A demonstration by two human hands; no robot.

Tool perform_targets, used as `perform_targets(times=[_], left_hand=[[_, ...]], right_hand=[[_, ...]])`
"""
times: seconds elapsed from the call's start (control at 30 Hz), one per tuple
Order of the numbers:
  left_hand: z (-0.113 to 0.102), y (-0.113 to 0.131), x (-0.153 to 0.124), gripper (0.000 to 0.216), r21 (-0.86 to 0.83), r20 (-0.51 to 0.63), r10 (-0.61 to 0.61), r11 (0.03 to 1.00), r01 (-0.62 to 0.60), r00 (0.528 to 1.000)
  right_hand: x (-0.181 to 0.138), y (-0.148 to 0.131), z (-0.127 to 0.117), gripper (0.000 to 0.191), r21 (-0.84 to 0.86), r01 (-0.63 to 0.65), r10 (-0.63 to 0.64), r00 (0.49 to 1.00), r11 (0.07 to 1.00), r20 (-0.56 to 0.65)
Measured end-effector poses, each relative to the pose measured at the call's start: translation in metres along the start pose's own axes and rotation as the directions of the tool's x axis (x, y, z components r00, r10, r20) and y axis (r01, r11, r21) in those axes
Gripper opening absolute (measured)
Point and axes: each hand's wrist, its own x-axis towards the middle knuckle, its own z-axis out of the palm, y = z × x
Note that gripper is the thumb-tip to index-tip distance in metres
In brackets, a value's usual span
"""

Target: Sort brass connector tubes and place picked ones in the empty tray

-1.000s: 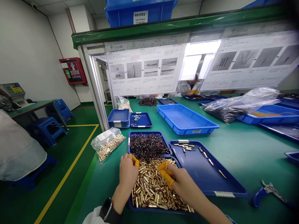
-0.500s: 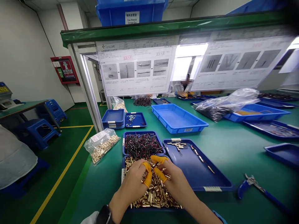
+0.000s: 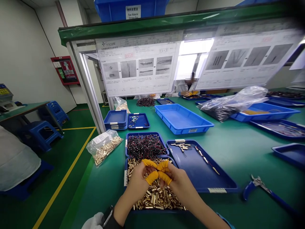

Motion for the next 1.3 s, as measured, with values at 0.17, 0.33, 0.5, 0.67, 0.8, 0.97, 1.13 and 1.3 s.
perform_targets(times=[0.17,0.33,0.5,0.67,0.8,0.97,1.13,1.3], left_hand=[[-0.001,-0.004,-0.001,0.026,0.080,-0.044,0.016,0.997,-0.012,0.999],[-0.002,-0.001,-0.002,0.022,0.143,-0.028,0.012,0.990,-0.008,1.000],[0.000,0.002,-0.001,0.023,0.025,-0.008,-0.013,1.000,0.013,1.000],[0.000,0.003,-0.002,0.028,-0.097,-0.023,-0.046,0.994,0.044,0.999],[0.001,0.002,-0.001,0.027,-0.114,-0.023,-0.053,0.992,0.050,0.998],[0.005,-0.001,0.002,0.027,-0.123,-0.045,-0.092,0.989,0.086,0.995],[0.005,0.000,0.000,0.014,-0.050,0.003,-0.047,0.998,0.047,0.999],[0.002,0.006,-0.004,0.023,-0.128,0.055,0.013,0.992,-0.006,0.998]], right_hand=[[-0.001,-0.005,0.002,0.011,0.106,-0.036,0.031,0.998,0.994,0.051],[0.002,0.001,0.003,0.006,0.155,0.000,-0.012,0.997,0.988,0.076],[0.003,0.006,0.003,0.006,0.263,-0.007,-0.030,0.990,0.965,0.135],[0.004,0.007,0.004,0.028,0.415,-0.021,-0.070,0.977,0.910,0.202],[0.005,0.005,0.004,0.038,0.444,-0.030,-0.062,0.980,0.895,0.191],[0.005,0.006,0.004,0.030,0.296,-0.014,-0.023,0.992,0.955,0.122],[0.004,0.007,0.004,0.017,0.197,0.015,-0.051,0.983,0.980,0.178],[0.005,0.008,0.001,0.030,0.502,-0.062,-0.126,0.935,0.863,0.332]])
